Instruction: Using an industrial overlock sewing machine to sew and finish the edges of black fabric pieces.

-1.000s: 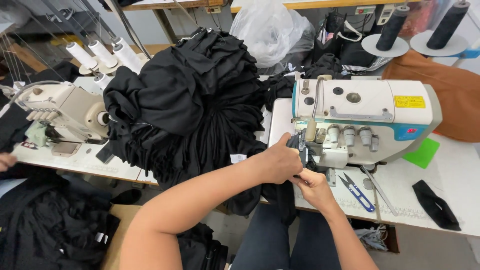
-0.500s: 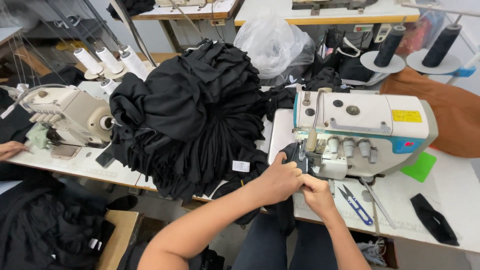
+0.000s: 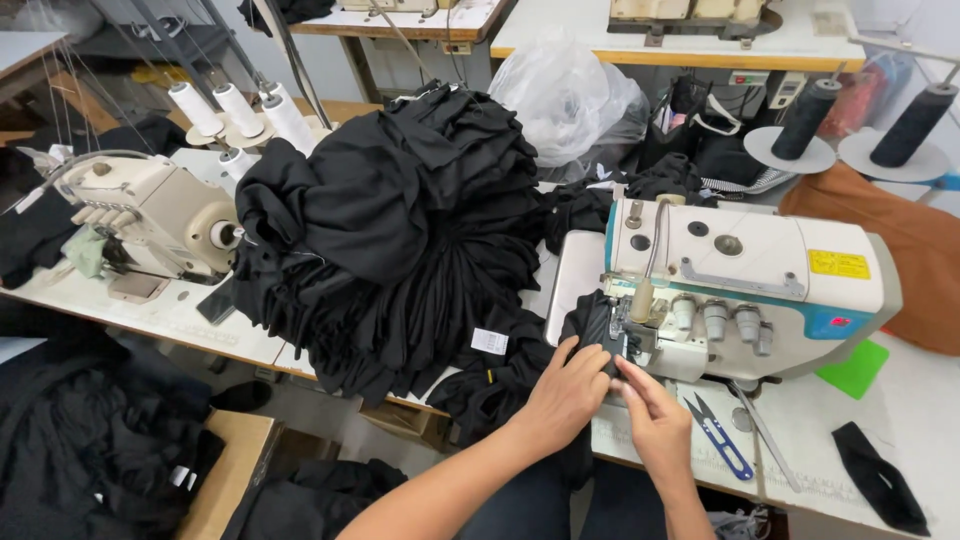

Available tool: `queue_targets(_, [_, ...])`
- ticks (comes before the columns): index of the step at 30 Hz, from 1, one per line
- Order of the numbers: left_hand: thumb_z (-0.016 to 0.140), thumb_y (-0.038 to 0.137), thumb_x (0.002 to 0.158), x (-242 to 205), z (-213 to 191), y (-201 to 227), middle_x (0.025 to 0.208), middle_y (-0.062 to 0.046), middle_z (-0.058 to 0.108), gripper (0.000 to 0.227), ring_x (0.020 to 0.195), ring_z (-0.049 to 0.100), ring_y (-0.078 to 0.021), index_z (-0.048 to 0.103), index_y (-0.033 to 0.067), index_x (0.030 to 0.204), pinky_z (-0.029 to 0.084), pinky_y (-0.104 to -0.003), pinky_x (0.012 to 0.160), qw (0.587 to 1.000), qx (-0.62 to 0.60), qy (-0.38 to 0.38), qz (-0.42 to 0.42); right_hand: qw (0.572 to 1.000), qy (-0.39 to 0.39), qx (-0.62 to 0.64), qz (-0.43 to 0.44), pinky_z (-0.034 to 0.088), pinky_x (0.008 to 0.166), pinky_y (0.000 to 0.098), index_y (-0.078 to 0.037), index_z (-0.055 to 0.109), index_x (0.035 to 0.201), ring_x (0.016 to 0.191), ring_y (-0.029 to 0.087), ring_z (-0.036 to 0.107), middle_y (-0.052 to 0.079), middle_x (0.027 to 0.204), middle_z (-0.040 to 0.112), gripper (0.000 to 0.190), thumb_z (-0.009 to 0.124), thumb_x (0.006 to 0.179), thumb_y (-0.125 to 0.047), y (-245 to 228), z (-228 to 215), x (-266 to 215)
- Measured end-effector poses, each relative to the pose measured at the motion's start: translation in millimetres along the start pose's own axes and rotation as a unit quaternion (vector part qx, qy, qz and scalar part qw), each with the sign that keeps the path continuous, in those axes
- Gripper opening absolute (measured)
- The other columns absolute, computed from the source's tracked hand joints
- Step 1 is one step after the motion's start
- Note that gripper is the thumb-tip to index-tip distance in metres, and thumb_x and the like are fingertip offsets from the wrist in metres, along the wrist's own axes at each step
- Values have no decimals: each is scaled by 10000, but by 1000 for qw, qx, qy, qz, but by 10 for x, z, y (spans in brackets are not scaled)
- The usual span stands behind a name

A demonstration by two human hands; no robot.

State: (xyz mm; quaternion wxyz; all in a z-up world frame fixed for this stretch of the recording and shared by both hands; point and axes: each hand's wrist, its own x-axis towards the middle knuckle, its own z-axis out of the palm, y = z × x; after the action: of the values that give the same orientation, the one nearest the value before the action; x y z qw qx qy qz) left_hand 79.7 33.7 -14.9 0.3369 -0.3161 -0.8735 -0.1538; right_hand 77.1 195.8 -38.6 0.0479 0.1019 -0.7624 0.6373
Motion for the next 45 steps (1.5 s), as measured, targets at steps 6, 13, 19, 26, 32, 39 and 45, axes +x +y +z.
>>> queue_targets(6, [564, -109, 943, 61, 114, -7, 826, -128, 500, 281, 926, 566, -324, 471, 71, 747, 487, -557, 1079, 997, 77, -3, -4, 997, 65, -31, 25, 563, 965, 257, -28, 760, 1188, 954, 155, 779, 76, 1092, 805, 254, 603, 989, -39, 9, -120, -127])
queue_targets(13, [616, -18, 923, 155, 145, 9, 764, -47, 495, 263, 833, 550, -242, 497, 138, 748, 525, -469, 1025, 981, 190, -17, -24, 990, 63, -64, 110, 549, 842, 232, -44, 790, 1144, 891, 142, 778, 48, 1084, 809, 246, 584, 1011, -50, 177, -226, -237])
queue_targets(19, [673, -24, 856, 177, 229, 17, 755, -51, 512, 289, 846, 580, -236, 482, 149, 726, 539, -472, 1003, 975, 215, -16, -43, 979, 47, -102, 169, 442, 522, 219, -54, 792, 1177, 961, 127, 769, 49, 1120, 812, 270, 585, 1003, -44, 136, -333, -303])
queue_targets(26, [640, -274, 616, 199, 458, -154, 809, -61, 452, 478, 836, 510, -270, 428, 89, 845, 520, -542, 929, 986, 126, -16, -104, 892, 79, -443, -41, 461, 1124, 474, -34, 750, 1266, 1212, 319, 653, 136, 1269, 745, 332, 608, 995, -164, 1380, -798, -324])
queue_targets(32, [590, -202, 604, 213, 728, -409, 811, -47, 535, 472, 745, 530, -254, 462, 80, 961, 358, -395, 727, 968, 41, -57, -240, 777, 167, -598, -109, 491, 936, 395, -50, 760, 1053, 1044, 299, 616, 133, 1032, 672, 180, 798, 950, -193, 1775, -925, -404])
queue_targets(39, [578, -90, 884, -46, 797, -538, 1043, -101, 732, 197, 1058, 634, -323, 634, 41, 1021, 350, -427, 691, 963, 35, 25, -265, 825, 127, -507, 216, 524, 880, 497, -87, 738, 1056, 946, 420, 726, 163, 1167, 665, 147, 613, 1051, -164, 1504, -962, -444])
queue_targets(45, [625, -43, 944, -122, 658, -416, 1029, -65, 782, 118, 1092, 696, -268, 630, 73, 925, 349, -377, 715, 963, 83, 122, -225, 928, 76, -360, 57, 504, 837, 424, -115, 672, 1354, 928, 301, 685, 97, 1011, 739, 441, 704, 963, -317, 198, -326, -209])
